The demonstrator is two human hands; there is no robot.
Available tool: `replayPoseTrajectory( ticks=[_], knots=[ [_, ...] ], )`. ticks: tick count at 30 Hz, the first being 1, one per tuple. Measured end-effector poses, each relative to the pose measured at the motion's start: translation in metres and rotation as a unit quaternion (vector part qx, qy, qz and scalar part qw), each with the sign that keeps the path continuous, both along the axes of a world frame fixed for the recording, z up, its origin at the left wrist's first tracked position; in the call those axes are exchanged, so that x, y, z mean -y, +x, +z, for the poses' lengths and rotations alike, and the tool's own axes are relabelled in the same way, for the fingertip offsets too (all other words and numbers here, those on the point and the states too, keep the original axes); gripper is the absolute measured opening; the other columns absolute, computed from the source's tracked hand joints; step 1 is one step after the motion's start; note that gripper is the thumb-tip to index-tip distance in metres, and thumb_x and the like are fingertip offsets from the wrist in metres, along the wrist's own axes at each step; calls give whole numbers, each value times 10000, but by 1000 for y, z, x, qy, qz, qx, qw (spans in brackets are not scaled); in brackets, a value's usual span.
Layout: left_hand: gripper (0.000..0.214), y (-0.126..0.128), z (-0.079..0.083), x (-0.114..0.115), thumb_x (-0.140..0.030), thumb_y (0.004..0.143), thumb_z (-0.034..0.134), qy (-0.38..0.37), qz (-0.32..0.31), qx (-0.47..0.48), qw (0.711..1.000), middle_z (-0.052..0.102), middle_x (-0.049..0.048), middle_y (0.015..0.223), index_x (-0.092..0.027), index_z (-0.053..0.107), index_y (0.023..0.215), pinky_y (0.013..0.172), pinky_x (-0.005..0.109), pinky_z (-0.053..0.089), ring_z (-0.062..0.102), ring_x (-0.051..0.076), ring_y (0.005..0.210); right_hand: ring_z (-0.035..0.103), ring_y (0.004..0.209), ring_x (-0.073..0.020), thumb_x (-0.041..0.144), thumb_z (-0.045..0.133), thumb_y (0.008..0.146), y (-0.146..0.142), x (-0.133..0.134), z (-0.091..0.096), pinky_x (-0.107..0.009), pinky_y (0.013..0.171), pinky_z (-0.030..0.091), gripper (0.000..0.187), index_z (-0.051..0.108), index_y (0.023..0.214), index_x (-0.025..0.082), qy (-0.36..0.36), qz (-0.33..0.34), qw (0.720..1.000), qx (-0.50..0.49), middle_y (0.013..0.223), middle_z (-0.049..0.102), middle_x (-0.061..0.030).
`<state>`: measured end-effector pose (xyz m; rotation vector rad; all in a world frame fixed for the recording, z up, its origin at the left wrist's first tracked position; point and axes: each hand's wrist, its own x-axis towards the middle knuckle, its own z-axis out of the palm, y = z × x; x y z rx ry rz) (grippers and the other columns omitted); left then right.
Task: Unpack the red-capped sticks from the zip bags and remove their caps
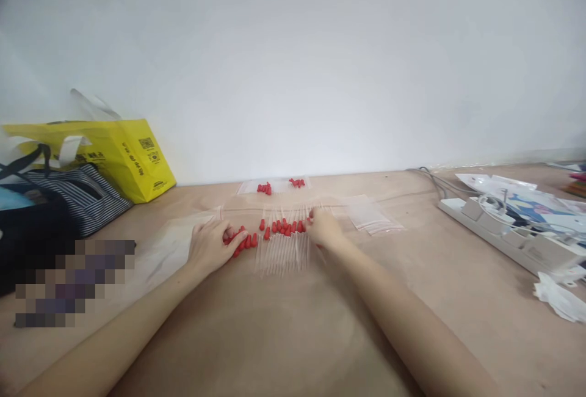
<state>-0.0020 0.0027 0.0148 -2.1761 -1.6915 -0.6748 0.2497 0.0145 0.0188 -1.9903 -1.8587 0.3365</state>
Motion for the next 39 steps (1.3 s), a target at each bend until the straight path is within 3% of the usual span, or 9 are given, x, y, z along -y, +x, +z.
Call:
replayPoseTrajectory(
  ticks=[4, 8, 12, 19, 25, 29, 32, 35, 39],
  knots=[
    [311, 5, -7, 8, -381, 776, 472, 88, -44, 9, 995, 511, -20, 529, -182, 417, 543, 680, 310, 282, 474, 146, 587, 598, 773, -197, 319, 515, 711, 44, -17, 4, -236, 580, 390, 224, 635, 811, 159, -25, -60, 997, 31, 857, 656, -110],
    [278, 12, -15, 15, -331, 777, 484, 104, -108, 4, 989, 515, -18, 532, -179, 435, 549, 699, 311, 296, 461, 141, 592, 597, 631, -191, 330, 554, 651, 64, -23, -2, -232, 502, 375, 215, 643, 603, 140, -83, -63, 994, 39, 663, 651, -104],
    [234, 15, -19, 16, -296, 766, 497, 97, -145, -3, 985, 526, -18, 546, -180, 458, 566, 731, 321, 307, 463, 144, 613, 586, 572, -191, 293, 538, 638, 60, -26, -9, -234, 463, 364, 214, 628, 548, 121, -114, -70, 990, 34, 613, 635, -116],
    [213, 13, -19, 16, -281, 758, 507, 93, -150, -8, 984, 545, -14, 564, -182, 474, 572, 738, 338, 313, 477, 151, 627, 595, 689, -232, 149, 509, 606, 55, -26, -5, -259, 549, 382, 121, 584, 513, 135, -87, -79, 993, 0, 661, 634, -143],
    [126, 18, -19, 19, -234, 758, 500, 90, -151, 7, 984, 600, -8, 627, -199, 551, 649, 756, 363, 296, 508, 170, 690, 580, 619, -174, 179, 434, 753, 37, -15, 10, -231, 517, 390, 166, 584, 712, 120, -52, -22, 990, -127, 615, 606, -83],
    [103, 32, -17, 25, -219, 761, 501, 65, -167, 36, 983, 655, -8, 744, -227, 603, 753, 754, 376, 281, 536, 184, 759, 569, 542, -99, 216, 392, 826, -2, 2, 8, -197, 492, 436, 236, 453, 1048, 163, -54, 47, 965, -252, 729, 627, -27],
    [168, 42, -16, 30, -294, 772, 513, 63, -182, 54, 980, 671, 13, 825, -237, 610, 897, 753, 380, 283, 545, 198, 806, 598, 587, -93, 209, 423, 821, -30, 14, -1, -189, 530, 466, 127, 462, 939, 183, -68, 100, 933, -339, 735, 640, -12],
    [261, 46, -17, 32, -342, 779, 514, 84, -184, 58, 978, 678, 37, 851, -210, 591, 991, 764, 384, 286, 551, 200, 801, 611, 619, -123, 199, 510, 769, -47, 22, -10, -212, 551, 468, 41, 482, 740, 189, -75, 159, 871, -458, 650, 637, -2],
    [177, 42, -18, 28, -291, 815, 478, 97, -166, 38, 981, 686, 10, 748, -225, 627, 885, 744, 388, 280, 553, 185, 728, 614, 689, -145, 254, 570, 731, -52, 25, -17, -233, 601, 468, 91, 508, 703, 194, -60, 180, 856, -480, 685, 647, -7]
  ],
)
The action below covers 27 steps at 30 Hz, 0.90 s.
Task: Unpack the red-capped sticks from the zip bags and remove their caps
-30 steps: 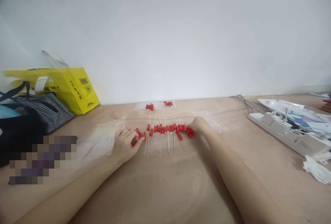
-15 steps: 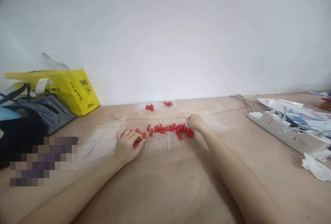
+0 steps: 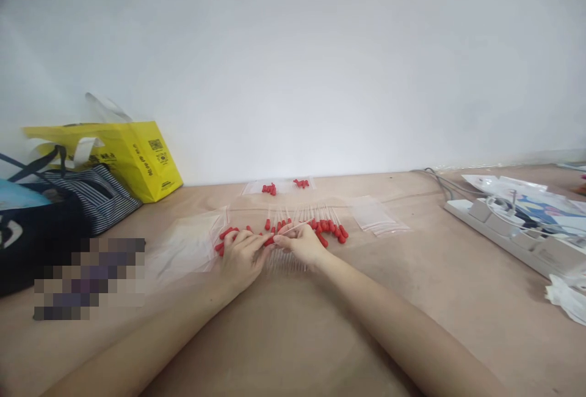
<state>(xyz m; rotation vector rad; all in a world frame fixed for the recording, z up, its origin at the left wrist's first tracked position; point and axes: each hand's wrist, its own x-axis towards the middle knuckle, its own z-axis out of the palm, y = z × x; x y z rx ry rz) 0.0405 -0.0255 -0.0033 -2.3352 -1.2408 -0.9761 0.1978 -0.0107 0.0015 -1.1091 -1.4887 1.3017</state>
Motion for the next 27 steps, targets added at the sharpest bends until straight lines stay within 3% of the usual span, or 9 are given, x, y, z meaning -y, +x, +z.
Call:
replayPoseTrajectory(
  ticks=[3, 5, 7, 10, 12, 15, 18, 22, 27],
  knots=[
    [153, -5, 2, -3, -272, 807, 488, 8, 4, -26, 1000, 680, -7, 693, -234, 636, 816, 730, 388, 278, 545, 181, 697, 607, 714, -150, 329, 565, 728, 8, -2, -2, -252, 629, 465, 168, 528, 808, 186, 52, -48, 997, 1, 766, 647, -32],
    [141, -8, 3, -4, -268, 797, 500, 19, 3, -37, 999, 679, -10, 688, -236, 637, 801, 737, 391, 274, 544, 178, 690, 595, 739, -160, 366, 537, 745, 18, -1, -4, -275, 665, 453, 227, 547, 861, 171, 169, -121, 977, 48, 805, 640, -57],
    [134, -8, 4, -3, -263, 792, 507, 31, 0, -45, 999, 677, -12, 685, -237, 638, 796, 745, 393, 273, 544, 176, 688, 571, 806, -180, 363, 512, 773, 28, 4, -5, -313, 728, 419, 224, 580, 871, 174, 320, -173, 919, 152, 844, 638, -72],
    [137, -6, 4, -1, -272, 796, 506, 44, -14, -62, 997, 678, -10, 698, -244, 640, 799, 742, 388, 278, 544, 175, 688, 531, 878, -188, 323, 507, 801, 36, 14, -11, -376, 846, 313, 173, 616, 889, 222, 487, -152, 798, 321, 891, 648, -48],
    [141, -4, 2, 1, -281, 802, 503, 52, -26, -68, 996, 680, -10, 721, -249, 639, 815, 743, 387, 283, 543, 171, 686, 525, 863, -167, 275, 496, 818, 34, 19, -16, -406, 907, 230, 150, 613, 908, 248, 550, -138, 730, 382, 853, 658, -15],
    [142, -2, -1, 3, -286, 808, 500, 60, -39, -69, 995, 682, -14, 739, -251, 636, 829, 761, 393, 290, 545, 165, 686, 520, 810, -140, 176, 455, 834, 28, 20, -24, -429, 949, 153, 170, 609, 869, 237, 587, -152, 673, 424, 721, 650, 15],
    [151, -2, -3, 3, -294, 810, 499, 55, -46, -63, 995, 685, -11, 782, -250, 633, 863, 804, 411, 294, 557, 173, 726, 517, 788, -135, 162, 438, 832, 24, 17, -30, -431, 965, 133, 178, 608, 822, 216, 586, -160, 658, 446, 670, 627, 11],
    [204, 1, -5, 1, -286, 826, 481, 55, -68, -58, 995, 673, 8, 933, -248, 602, 985, 903, 456, 255, 562, 196, 867, 530, 852, -143, 172, 453, 818, 24, 14, -34, -445, 997, 76, 156, 602, 796, 214, 578, -158, 671, 437, 697, 637, 12],
    [188, 2, -7, 2, -224, 838, 451, 51, -88, -74, 992, 660, -9, 986, -249, 630, 889, 956, 501, 218, 551, 206, 945, 520, 982, -174, 143, 437, 807, 25, 16, -35, -494, 1000, 20, 180, 600, 797, 218, 588, -150, 673, 422, 818, 675, 12]
  ],
)
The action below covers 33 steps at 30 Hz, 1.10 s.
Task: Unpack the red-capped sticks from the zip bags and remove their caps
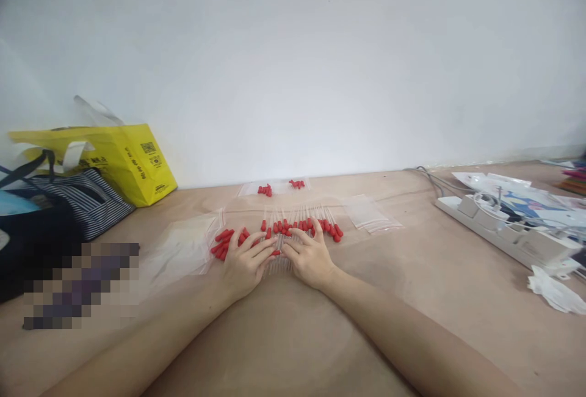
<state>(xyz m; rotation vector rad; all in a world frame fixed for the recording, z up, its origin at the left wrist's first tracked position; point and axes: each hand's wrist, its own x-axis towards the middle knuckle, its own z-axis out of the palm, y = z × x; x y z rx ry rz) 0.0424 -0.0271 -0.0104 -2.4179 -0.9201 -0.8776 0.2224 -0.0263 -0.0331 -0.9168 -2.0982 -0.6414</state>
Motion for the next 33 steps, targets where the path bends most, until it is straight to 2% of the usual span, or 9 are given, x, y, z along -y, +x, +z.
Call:
replayPoseTrajectory(
  ticks=[10, 21, 33],
  knots=[
    [250, -4, 3, 3, -138, 813, 401, 22, 5, -42, 999, 573, 5, 1148, -241, 629, 816, 967, 605, 136, 464, 257, 1109, 461, 1110, -190, 156, 448, 812, 2, 2, 1, -525, 1001, -11, 169, 603, 780, 216, 17, 6, 1000, 13, 991, 652, 7],
    [259, -3, 4, 5, -119, 802, 387, 28, 10, -46, 999, 545, 58, 1181, -211, 629, 792, 960, 619, 147, 443, 260, 1141, 477, 1099, -203, 174, 464, 813, 0, 4, 2, -544, 1000, 1, 177, 624, 753, 223, 7, 0, 1000, 6, 948, 667, -9],
    [210, -3, 2, 4, -151, 797, 413, 28, 13, -48, 998, 521, 45, 1210, -208, 613, 768, 966, 621, 127, 415, 270, 1163, 493, 1075, -196, 185, 456, 828, 0, 5, 2, -539, 994, -18, 172, 614, 765, 215, 5, 8, 1000, -17, 934, 671, -1]
  ],
)
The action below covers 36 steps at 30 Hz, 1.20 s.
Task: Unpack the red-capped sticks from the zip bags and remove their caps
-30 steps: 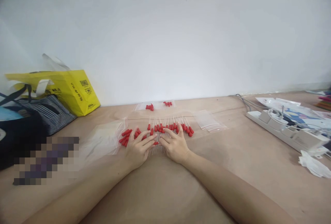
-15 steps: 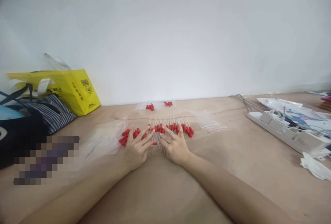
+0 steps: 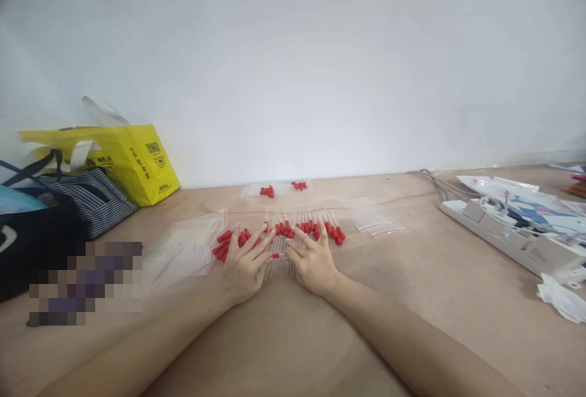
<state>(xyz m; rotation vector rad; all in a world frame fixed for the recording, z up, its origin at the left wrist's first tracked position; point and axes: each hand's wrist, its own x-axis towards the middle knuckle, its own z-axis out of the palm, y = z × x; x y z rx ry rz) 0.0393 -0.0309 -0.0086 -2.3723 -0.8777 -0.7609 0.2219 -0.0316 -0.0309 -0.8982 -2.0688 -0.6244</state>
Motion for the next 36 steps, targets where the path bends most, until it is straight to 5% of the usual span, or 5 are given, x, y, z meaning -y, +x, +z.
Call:
replayPoseTrajectory(
  ticks=[15, 22, 27, 31, 36],
  knots=[
    [224, 0, 2, 4, -165, 798, 398, 3, 23, 29, 999, 526, 29, 1209, -208, 609, 737, 981, 562, 147, 461, 248, 1102, 523, 1025, -171, 193, 445, 840, 1, -3, -2, -498, 997, 35, 165, 594, 771, 203, 17, 12, 999, -28, 910, 677, 6],
    [254, -32, 25, -16, -268, 830, 395, -17, 195, 68, 978, 647, 47, 975, -217, 644, 816, 897, 468, 280, 541, 231, 913, 552, 848, -166, 238, 465, 832, 8, -5, 0, -403, 878, 258, 141, 593, 778, 213, -22, -15, 998, -65, 833, 668, 6],
    [245, -57, 52, -39, -362, 789, 419, -215, 336, 44, 916, 650, 35, 885, -261, 630, 863, 740, 364, 362, 558, 235, 888, 528, 671, -140, 261, 400, 852, 12, -14, 7, -253, 615, 362, 221, 603, 810, 185, -133, -62, 983, -109, 755, 596, -50],
    [255, -76, 59, -55, -422, 728, 468, -321, 414, 71, 849, 657, 19, 840, -233, 560, 872, 664, 303, 373, 588, 220, 819, 538, 619, -129, 243, 418, 824, 24, -26, 15, -227, 574, 377, 182, 566, 896, 165, -272, -74, 938, -199, 714, 593, -31],
    [221, -74, 50, -57, -428, 720, 474, -330, 376, 87, 862, 656, 1, 792, -223, 522, 789, 681, 306, 362, 589, 207, 793, 519, 557, -124, 206, 502, 739, 31, -34, 22, -221, 552, 374, 254, 477, 980, 130, -399, -122, 870, -261, 567, 538, 32]
  ],
)
